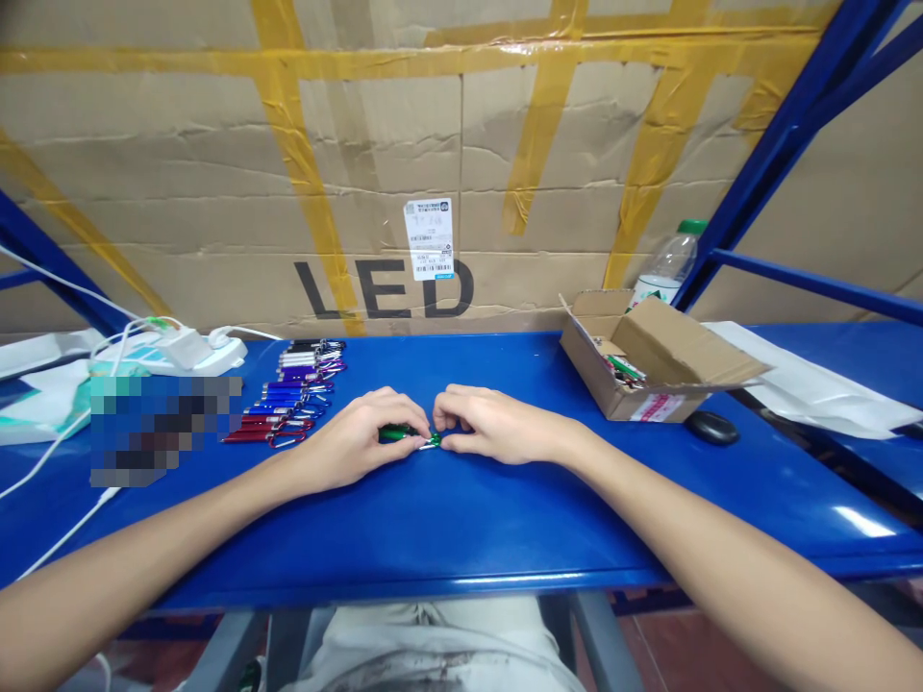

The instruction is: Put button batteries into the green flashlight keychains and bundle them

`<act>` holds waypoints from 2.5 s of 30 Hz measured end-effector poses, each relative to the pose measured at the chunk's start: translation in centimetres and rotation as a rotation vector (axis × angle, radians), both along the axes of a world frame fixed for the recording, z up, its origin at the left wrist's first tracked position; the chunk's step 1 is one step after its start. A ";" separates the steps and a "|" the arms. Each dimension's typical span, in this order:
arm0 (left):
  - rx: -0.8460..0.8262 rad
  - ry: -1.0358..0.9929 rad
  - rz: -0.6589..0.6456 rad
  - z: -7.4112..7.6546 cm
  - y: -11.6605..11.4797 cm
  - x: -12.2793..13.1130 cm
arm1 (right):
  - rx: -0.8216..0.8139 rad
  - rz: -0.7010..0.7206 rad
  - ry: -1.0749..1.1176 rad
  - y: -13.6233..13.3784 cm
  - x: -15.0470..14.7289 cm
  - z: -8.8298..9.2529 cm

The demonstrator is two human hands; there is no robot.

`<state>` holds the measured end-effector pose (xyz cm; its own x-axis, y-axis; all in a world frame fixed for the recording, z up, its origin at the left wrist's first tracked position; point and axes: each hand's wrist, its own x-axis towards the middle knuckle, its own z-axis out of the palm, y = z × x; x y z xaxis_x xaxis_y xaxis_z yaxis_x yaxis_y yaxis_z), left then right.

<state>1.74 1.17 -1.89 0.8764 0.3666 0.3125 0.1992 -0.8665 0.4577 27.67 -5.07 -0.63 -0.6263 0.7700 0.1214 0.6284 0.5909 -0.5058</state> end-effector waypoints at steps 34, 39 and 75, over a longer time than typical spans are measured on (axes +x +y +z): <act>0.100 0.112 0.079 1.1 -0.6 -1.2 | -0.007 0.004 0.061 -0.3 -0.9 -0.1; 0.106 0.102 0.065 0.9 -0.7 -1.3 | -0.012 0.051 0.079 -0.1 -0.7 -0.1; -0.118 0.035 0.152 0.1 -0.2 -0.5 | 0.056 0.085 0.075 0.0 -0.7 -0.2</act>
<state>1.20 0.93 -1.78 0.8179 0.5276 0.2296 0.3411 -0.7660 0.5449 26.99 -5.09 -0.81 -0.6766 0.7053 0.2115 0.5368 0.6691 -0.5140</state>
